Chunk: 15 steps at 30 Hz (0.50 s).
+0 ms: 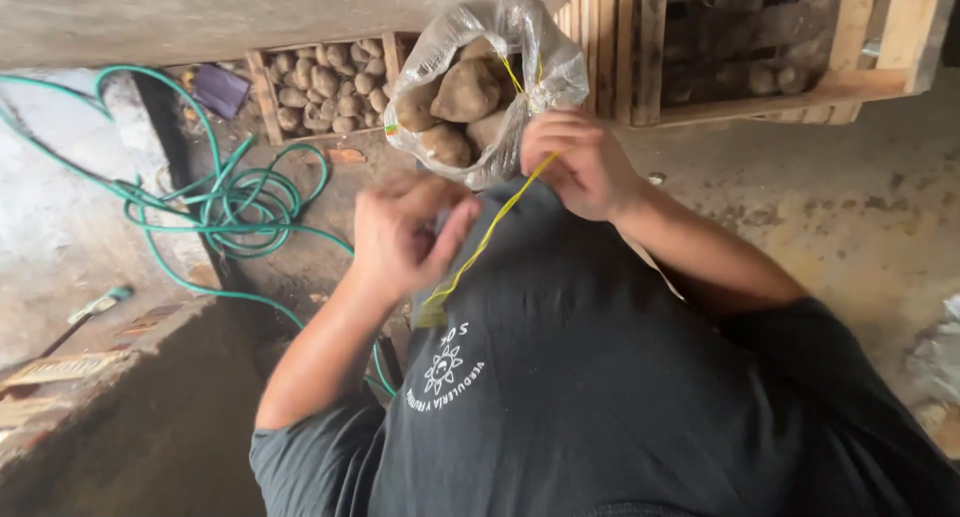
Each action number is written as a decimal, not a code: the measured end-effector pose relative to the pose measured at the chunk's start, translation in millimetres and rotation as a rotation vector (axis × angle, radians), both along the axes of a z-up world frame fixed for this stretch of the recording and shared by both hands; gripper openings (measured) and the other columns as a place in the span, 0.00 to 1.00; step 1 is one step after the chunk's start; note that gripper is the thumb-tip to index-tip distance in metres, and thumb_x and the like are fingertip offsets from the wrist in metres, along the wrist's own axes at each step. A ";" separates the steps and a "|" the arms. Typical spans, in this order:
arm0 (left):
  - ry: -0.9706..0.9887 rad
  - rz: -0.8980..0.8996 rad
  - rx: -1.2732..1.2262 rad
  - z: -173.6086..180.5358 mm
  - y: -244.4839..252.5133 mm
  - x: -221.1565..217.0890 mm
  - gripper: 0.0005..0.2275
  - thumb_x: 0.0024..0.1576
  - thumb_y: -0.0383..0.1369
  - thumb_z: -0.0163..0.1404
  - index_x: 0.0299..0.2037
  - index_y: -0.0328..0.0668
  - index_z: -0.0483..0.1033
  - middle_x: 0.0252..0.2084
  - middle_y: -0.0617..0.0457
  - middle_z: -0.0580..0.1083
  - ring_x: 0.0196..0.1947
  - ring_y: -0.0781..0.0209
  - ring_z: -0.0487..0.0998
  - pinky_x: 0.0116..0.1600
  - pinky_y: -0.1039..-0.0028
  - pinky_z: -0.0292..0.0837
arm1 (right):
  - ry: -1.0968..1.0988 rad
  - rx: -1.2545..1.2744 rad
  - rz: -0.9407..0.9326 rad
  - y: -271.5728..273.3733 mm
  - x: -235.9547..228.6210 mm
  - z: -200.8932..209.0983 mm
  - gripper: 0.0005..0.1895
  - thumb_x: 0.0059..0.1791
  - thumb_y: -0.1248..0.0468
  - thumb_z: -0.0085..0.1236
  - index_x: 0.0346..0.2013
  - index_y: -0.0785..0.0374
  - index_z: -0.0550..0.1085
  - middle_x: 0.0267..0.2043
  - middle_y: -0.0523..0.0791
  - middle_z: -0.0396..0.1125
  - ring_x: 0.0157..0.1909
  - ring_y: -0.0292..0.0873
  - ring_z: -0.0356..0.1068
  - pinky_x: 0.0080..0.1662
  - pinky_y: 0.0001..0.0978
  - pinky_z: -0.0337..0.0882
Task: The person transfers potatoes from a wooden crate into a clear plastic bag, then gathers the bag's opening and ties it shut with a yellow twist tie. The person handles the potatoes by hand and secures the bag with the twist tie.
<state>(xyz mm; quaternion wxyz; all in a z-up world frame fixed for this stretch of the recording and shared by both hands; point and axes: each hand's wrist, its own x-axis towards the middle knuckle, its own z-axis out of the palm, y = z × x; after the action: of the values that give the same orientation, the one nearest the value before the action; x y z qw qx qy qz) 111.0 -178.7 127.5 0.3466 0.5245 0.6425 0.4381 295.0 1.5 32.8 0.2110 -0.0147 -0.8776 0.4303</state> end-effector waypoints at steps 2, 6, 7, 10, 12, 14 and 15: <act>0.436 0.044 0.257 -51.4 6.1 -8.4 0.11 0.61 0.42 0.55 0.41 0.42 0.78 0.36 0.48 0.75 0.40 0.44 0.78 0.45 0.59 0.74 | 0.072 -0.350 -0.172 -10.9 3.0 22.5 0.24 0.59 0.62 0.42 0.19 0.59 0.72 0.30 0.48 0.72 0.41 0.57 0.73 0.52 0.51 0.72; 0.731 -0.201 0.183 -131.6 14.8 -8.3 0.29 0.67 0.54 0.53 0.63 0.33 0.74 0.76 0.43 0.54 0.76 0.36 0.53 0.75 0.41 0.51 | 0.095 -0.918 -0.297 -33.1 -3.9 42.3 0.28 0.62 0.50 0.31 0.20 0.58 0.61 0.28 0.50 0.68 0.37 0.50 0.69 0.55 0.45 0.68; 0.732 -0.160 0.264 -137.5 16.2 -7.0 0.24 0.70 0.52 0.46 0.59 0.36 0.76 0.75 0.41 0.55 0.75 0.36 0.54 0.75 0.43 0.51 | 0.085 -1.324 -0.407 -37.7 -8.1 48.7 0.27 0.60 0.52 0.33 0.18 0.56 0.59 0.23 0.46 0.58 0.33 0.46 0.62 0.46 0.38 0.62; 0.715 -0.076 0.466 -156.1 35.4 -3.8 0.20 0.71 0.48 0.42 0.49 0.39 0.80 0.68 0.37 0.62 0.69 0.34 0.62 0.72 0.44 0.55 | 0.149 -1.804 -0.624 -61.4 -20.1 63.9 0.27 0.58 0.53 0.39 0.14 0.55 0.55 0.17 0.41 0.45 0.27 0.43 0.51 0.35 0.32 0.55; 0.692 -0.015 0.542 -157.6 42.7 -2.6 0.17 0.69 0.45 0.46 0.43 0.39 0.81 0.62 0.35 0.68 0.63 0.32 0.69 0.69 0.42 0.59 | 0.176 -1.905 -0.716 -84.8 -8.6 56.1 0.28 0.56 0.53 0.43 0.13 0.55 0.53 0.17 0.42 0.42 0.26 0.42 0.48 0.34 0.33 0.53; 0.609 -0.030 0.577 -150.4 51.1 -6.2 0.07 0.63 0.31 0.50 0.42 0.35 0.75 0.54 0.35 0.69 0.53 0.33 0.70 0.64 0.40 0.62 | 0.219 -1.879 -0.853 -106.8 24.2 33.3 0.29 0.57 0.52 0.39 0.11 0.53 0.55 0.16 0.42 0.44 0.26 0.43 0.50 0.35 0.39 0.52; 0.589 -0.036 0.575 -154.9 48.9 -6.7 0.07 0.63 0.31 0.50 0.42 0.35 0.75 0.54 0.35 0.69 0.53 0.33 0.70 0.64 0.40 0.62 | 0.216 -1.875 -0.878 -114.1 31.0 42.1 0.29 0.57 0.52 0.39 0.11 0.53 0.55 0.16 0.42 0.44 0.26 0.43 0.50 0.35 0.39 0.52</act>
<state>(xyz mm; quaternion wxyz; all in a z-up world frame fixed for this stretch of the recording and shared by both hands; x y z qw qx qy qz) 104.3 -129.8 -27.4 -0.0052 0.7140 0.5563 0.4250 326.0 -112.6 74.9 0.3304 -0.4522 -0.0847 0.8241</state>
